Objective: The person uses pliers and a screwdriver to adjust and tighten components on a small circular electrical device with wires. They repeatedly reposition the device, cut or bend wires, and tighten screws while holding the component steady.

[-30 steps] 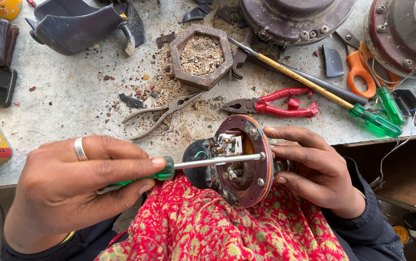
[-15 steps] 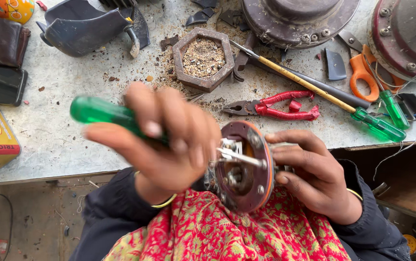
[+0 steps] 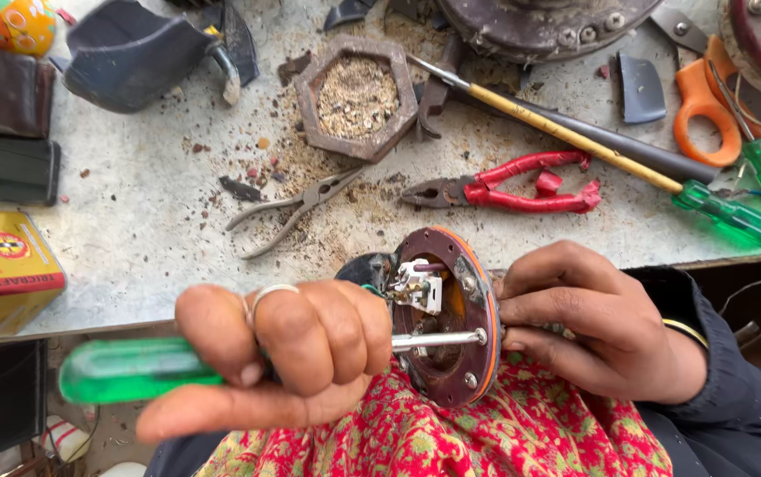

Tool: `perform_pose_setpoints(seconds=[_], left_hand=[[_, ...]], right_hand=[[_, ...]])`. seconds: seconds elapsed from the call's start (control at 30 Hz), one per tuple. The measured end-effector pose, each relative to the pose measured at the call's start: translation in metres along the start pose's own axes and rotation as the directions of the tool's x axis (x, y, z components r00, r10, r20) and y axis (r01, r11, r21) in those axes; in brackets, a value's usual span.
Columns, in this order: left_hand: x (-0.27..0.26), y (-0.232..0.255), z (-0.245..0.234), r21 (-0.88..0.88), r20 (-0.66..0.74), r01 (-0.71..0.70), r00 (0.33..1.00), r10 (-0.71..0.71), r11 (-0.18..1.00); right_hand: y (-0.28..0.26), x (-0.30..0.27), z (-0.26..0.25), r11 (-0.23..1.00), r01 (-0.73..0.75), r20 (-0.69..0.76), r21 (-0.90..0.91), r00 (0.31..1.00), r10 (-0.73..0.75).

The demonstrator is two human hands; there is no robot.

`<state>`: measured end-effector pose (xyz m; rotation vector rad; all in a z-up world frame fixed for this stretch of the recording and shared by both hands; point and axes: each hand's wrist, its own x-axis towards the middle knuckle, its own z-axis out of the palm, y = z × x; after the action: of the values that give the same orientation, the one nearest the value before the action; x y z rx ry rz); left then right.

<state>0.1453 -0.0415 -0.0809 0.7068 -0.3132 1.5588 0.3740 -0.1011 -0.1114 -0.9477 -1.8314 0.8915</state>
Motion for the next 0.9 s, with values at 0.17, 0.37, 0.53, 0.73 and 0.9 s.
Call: perform_pose_setpoints(seconds=[0.17,0.37,0.53,0.73,0.9], left_hand=[[0.000,-0.001,-0.001,0.001,-0.002,-0.045,0.999,0.045,0.999],[-0.001,-0.002,-0.002,0.005,0.061,-0.073,0.995,0.073,0.997],[-0.004,0.000,-0.002,0.004,0.022,-0.024,0.999,0.024,1.000],[-0.002,-0.001,-0.011,-0.073,0.049,0.016,0.999,-0.012,0.997],[-0.008,-0.004,-0.008,-0.102,0.076,-0.067,0.994,0.075,0.992]], right_hand=[[-0.005,-0.001,-0.001,0.994,0.093,-0.024,-0.063,0.995,-0.094],[-0.002,-0.002,0.018,0.907,0.277,-0.144,-0.316,0.931,-0.335],[0.006,-0.004,0.023,0.837,0.385,-0.111,-0.389,0.882,-0.458],[0.001,-0.010,0.022,0.931,0.257,-0.159,-0.260,0.940,-0.303],[-0.012,-0.002,0.008,0.963,0.139,-0.104,-0.231,0.981,-0.166]])
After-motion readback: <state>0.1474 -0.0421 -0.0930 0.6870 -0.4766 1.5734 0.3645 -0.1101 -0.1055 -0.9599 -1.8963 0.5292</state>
